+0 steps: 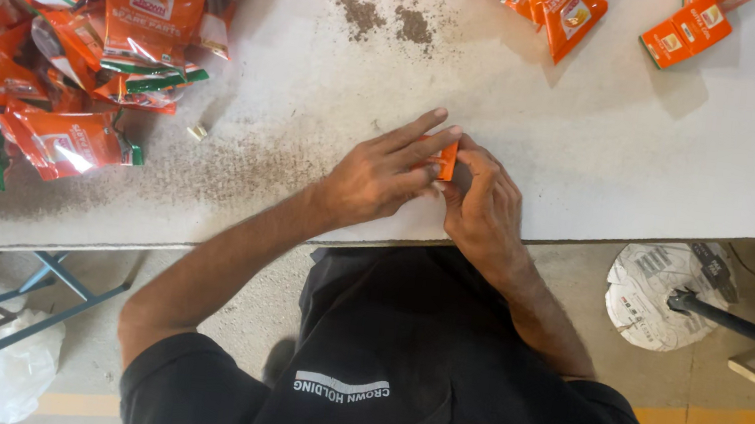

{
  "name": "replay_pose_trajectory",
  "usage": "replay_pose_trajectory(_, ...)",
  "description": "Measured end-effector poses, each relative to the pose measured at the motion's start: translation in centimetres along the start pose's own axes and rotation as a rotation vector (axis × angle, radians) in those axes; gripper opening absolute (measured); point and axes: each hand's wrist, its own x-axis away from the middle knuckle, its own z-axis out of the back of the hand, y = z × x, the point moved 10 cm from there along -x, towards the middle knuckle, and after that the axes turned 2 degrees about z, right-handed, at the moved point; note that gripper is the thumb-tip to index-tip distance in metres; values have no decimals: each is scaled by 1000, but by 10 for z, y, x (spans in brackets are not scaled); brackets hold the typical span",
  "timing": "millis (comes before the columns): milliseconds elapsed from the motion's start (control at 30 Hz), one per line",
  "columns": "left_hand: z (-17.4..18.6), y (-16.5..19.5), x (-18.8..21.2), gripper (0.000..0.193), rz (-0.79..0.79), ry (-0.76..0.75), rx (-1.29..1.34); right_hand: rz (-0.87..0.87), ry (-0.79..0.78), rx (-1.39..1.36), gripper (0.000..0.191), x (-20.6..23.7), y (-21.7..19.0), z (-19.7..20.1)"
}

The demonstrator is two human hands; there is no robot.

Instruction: The person packs small orange sachets into small orange cardboard boxes at a work table. They open a box, insert sachets one at a time, close the box flaps, and set the finished box aside, repeating the cycle and occasionally gathering loose sachets closer.

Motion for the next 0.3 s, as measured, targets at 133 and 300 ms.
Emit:
replay_pose_trajectory(133, -1, 6, 6, 46, -29, -101, -111, 34, -68, -12, 72, 1, -2, -7)
replay_pose_trajectory(300, 65, -22, -18, 64, -115, -37, -243, -91, -1, 304, 80, -16, 31, 20)
